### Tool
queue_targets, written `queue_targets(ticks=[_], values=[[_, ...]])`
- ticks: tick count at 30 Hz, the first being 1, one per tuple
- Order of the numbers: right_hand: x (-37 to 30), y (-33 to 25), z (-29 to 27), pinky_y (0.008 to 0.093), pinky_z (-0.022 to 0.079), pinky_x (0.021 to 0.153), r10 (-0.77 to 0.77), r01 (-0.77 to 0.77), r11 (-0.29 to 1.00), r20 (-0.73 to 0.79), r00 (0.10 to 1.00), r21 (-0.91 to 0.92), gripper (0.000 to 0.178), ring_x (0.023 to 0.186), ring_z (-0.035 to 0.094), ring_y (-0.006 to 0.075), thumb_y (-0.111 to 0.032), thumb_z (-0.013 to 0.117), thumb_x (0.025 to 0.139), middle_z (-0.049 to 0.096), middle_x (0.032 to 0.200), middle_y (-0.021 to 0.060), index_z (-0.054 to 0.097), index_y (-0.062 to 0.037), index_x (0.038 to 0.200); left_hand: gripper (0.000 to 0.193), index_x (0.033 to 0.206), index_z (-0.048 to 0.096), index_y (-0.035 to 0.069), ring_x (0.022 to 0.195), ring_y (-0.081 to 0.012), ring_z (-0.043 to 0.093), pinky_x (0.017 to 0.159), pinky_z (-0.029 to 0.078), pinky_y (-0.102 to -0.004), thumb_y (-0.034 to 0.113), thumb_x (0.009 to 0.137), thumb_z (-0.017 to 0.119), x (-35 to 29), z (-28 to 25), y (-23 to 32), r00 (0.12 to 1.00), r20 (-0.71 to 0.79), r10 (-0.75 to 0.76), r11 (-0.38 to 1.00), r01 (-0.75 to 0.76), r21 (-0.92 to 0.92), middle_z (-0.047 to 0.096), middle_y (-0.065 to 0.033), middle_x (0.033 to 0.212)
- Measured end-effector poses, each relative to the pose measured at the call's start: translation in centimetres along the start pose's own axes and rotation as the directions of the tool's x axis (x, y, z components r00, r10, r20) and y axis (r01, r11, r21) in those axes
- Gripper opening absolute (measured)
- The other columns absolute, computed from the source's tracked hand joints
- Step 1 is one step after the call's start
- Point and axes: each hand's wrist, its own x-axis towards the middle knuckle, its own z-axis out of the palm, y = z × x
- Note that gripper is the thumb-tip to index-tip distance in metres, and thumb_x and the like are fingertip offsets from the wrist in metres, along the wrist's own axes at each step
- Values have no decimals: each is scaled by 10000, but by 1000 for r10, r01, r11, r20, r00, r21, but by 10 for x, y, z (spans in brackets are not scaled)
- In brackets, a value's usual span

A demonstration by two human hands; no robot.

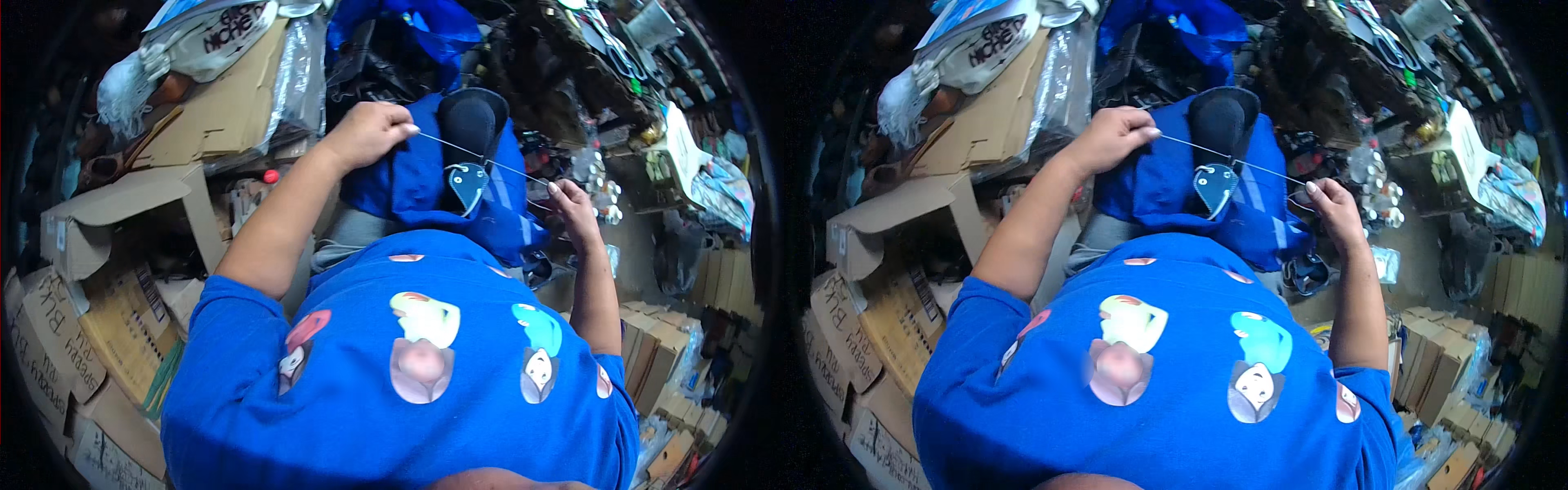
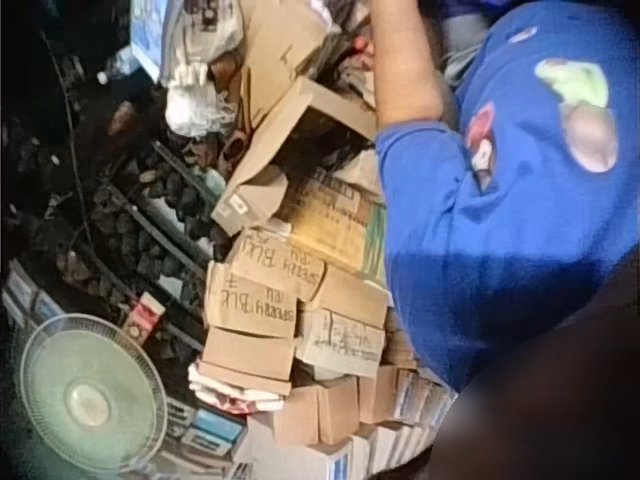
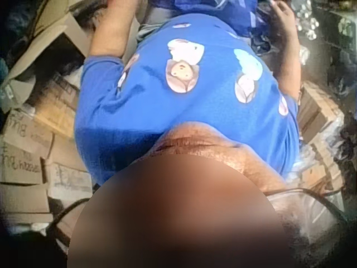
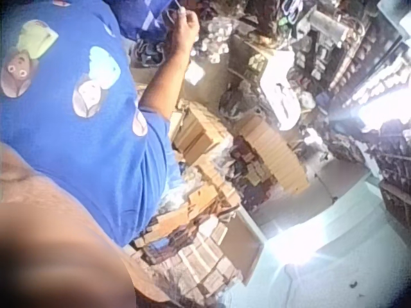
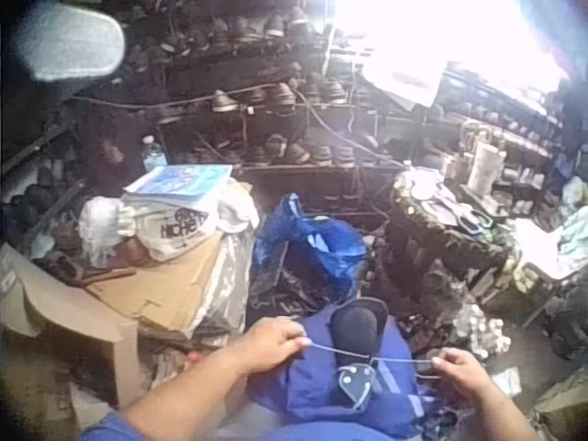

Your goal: Sewing or stitching a blue shoe upper using a needle and thread.

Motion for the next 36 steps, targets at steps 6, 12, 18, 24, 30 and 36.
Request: queue_targets(ticks=[6,12,18,24,30,36], values=[[4,-30,12,263,468,732,-342,324,907,-21,939,-268,244,809,580,130,-102,621,874,603,901,50,674,-82,1111,443,1179,638,145,1167,-302,554,992,439,-362,225,753,730,29,4,30,951,-128,280,956,-265,124,559,-136,1298],[30,-65,56,293,476,777,-465,473,758,136,875,-449,98,875,600,167,-30,638,845,591,922,63,660,-48,939,371,1017,655,58,1152,-299,548,976,437,-361,212,703,780,82,35,57,959,126,256,958,-269,99,576,-110,1235],[39,-66,53,317,497,732,-487,523,681,215,846,-512,132,839,610,220,-32,675,784,590,897,77,680,-84,905,346,924,665,21,918,-258,596,802,475,-359,248,701,803,109,32,68,858,513,12,944,-179,277,604,-105,956],[45,-63,53,341,505,709,-600,659,488,328,729,-572,137,805,609,263,-50,689,767,585,865,92,690,-102,894,272,874,685,23,790,-185,619,734,480,-308,220,713,779,110,43,41,857,498,131,991,-105,-79,663,-89,837],[39,-52,67,311,508,725,-571,608,655,233,787,-450,129,817,623,224,-32,693,772,601,886,80,682,-86,889,247,862,676,10,816,-152,588,761,466,-286,165,708,791,102,50,31,889,429,161,962,-44,-270,622,-41,838],[31,-44,77,297,511,724,-572,585,673,183,799,-451,160,825,631,202,-19,682,766,612,861,65,663,-94,906,241,899,683,-2,814,-123,591,779,469,-273,156,741,774,101,52,19,881,456,124,917,74,-392,651,-32,840]])
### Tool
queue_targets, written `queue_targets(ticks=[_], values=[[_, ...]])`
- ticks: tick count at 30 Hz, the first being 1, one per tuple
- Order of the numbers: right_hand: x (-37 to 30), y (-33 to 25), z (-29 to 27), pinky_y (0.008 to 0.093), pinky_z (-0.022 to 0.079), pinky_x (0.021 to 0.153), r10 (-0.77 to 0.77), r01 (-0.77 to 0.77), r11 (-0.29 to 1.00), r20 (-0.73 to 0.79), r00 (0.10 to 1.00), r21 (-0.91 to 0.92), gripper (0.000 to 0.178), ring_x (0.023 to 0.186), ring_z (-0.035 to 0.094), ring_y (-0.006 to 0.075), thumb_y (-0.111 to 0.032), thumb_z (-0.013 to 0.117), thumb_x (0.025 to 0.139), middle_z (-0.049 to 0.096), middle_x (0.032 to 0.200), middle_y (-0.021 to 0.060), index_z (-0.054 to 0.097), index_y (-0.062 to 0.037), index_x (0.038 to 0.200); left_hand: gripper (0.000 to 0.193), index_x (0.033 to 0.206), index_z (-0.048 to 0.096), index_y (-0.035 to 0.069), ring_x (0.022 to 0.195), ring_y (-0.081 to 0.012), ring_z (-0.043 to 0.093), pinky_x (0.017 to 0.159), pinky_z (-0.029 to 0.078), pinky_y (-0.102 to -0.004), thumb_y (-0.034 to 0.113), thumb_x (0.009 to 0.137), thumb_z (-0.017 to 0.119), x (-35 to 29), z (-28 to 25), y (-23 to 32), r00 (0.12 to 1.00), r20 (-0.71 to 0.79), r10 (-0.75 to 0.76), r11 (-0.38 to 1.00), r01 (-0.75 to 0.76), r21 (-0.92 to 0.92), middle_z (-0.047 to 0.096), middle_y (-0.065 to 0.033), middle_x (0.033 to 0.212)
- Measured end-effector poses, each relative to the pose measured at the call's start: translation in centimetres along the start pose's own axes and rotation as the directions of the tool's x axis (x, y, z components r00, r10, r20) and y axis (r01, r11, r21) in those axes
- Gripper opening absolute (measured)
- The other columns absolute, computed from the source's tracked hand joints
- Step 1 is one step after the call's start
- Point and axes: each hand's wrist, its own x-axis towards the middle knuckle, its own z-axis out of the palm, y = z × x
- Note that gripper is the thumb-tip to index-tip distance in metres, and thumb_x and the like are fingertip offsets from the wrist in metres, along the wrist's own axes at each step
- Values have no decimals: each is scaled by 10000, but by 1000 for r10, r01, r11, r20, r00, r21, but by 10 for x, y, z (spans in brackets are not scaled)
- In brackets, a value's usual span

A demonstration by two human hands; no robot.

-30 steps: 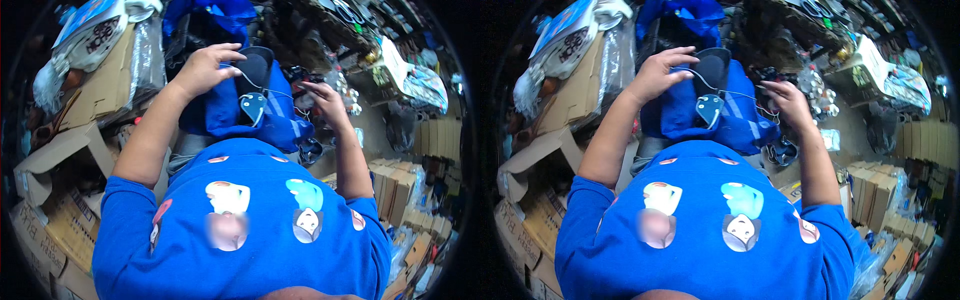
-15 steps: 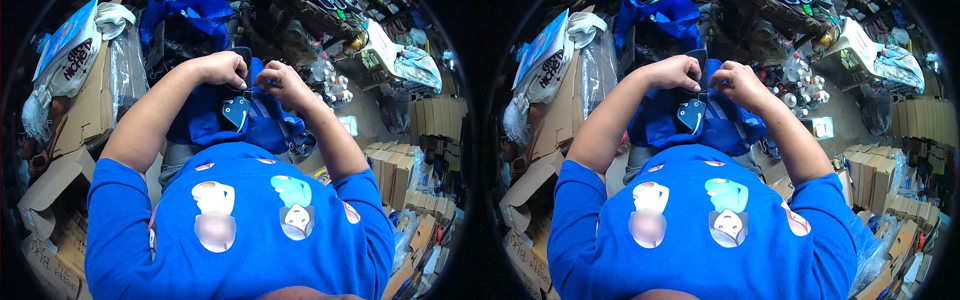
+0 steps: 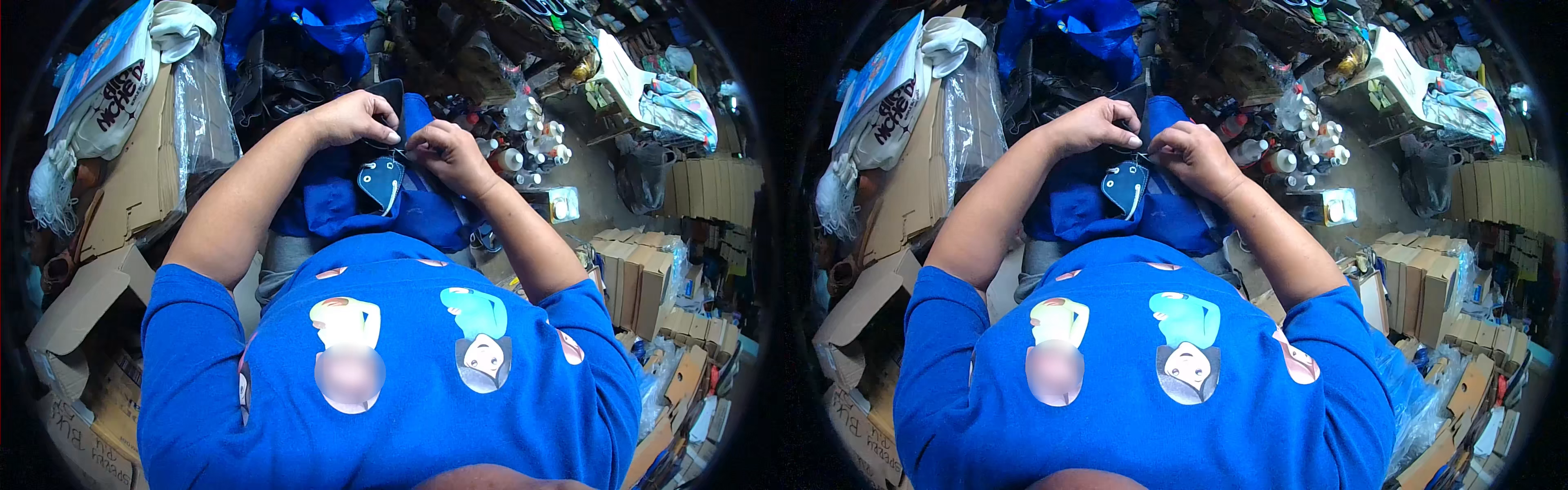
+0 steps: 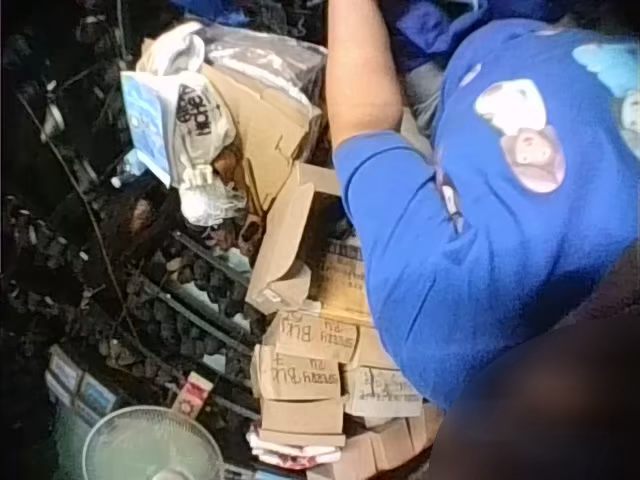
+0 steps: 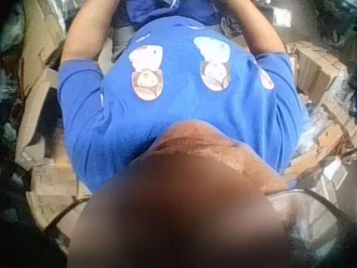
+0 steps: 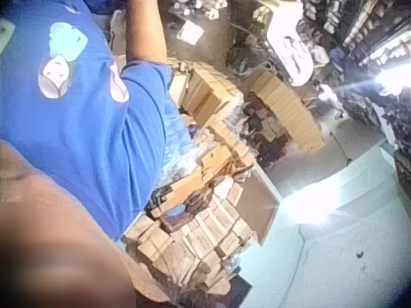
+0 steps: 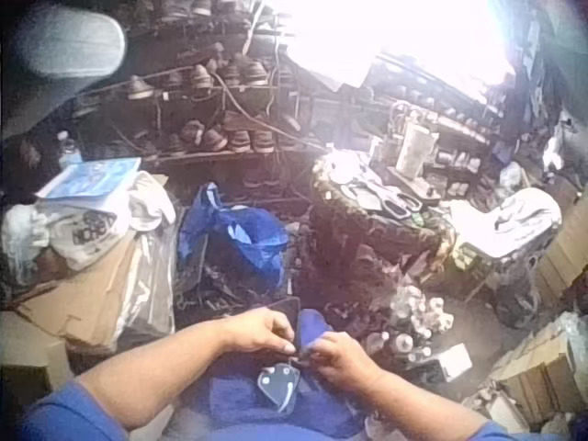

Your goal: Sewing or stitching a blue shoe upper using a needle and thread.

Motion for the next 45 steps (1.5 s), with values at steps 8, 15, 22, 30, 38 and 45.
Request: queue_targets(ticks=[8,15,22,30,38,45], values=[[-10,-9,13,369,451,682,-175,143,951,-97,980,-272,212,734,597,256,-119,683,760,586,779,61,700,-181,962,361,1139,642,-24,961,-166,632,909,460,-275,129,813,657,-4,-15,7,973,212,-93,995,82,64,685,-112,1060],[-4,-27,6,374,440,704,-185,174,890,14,983,-422,213,763,588,253,-120,635,772,572,789,72,696,-169,970,383,1187,608,-37,1011,-162,548,919,414,-264,72,822,567,-7,-17,12,955,284,-83,990,47,133,567,-56,1008],[2,-51,3,370,436,755,-84,156,788,147,986,-596,220,811,587,246,-106,596,778,569,846,85,690,-135,975,430,1234,587,-7,1033,-186,548,962,392,-283,95,817,567,-5,-18,7,948,309,-76,988,29,154,567,-77,1082],[37,-65,-3,381,451,803,51,246,636,358,932,-731,143,886,591,274,-85,589,744,579,905,106,689,-94,846,264,964,676,40,932,-282,590,835,476,-359,22,702,693,-3,-10,27,986,65,155,778,-163,607,587,-103,913],[38,-31,-1,356,509,715,219,-169,961,225,950,-219,160,775,641,274,-139,699,749,648,867,144,662,-77,891,288,868,654,48,982,-258,579,834,489,-355,12,606,767,3,-7,-2,974,-22,225,890,-196,412,576,-83,1043],[11,5,-23,301,458,809,312,-358,902,210,927,240,226,873,555,137,-218,694,844,574,920,31,662,-50,991,435,1030,594,79,987,-338,595,847,508,-398,129,646,792,-51,14,20,796,-412,443,767,-98,635,543,-124,1129]])
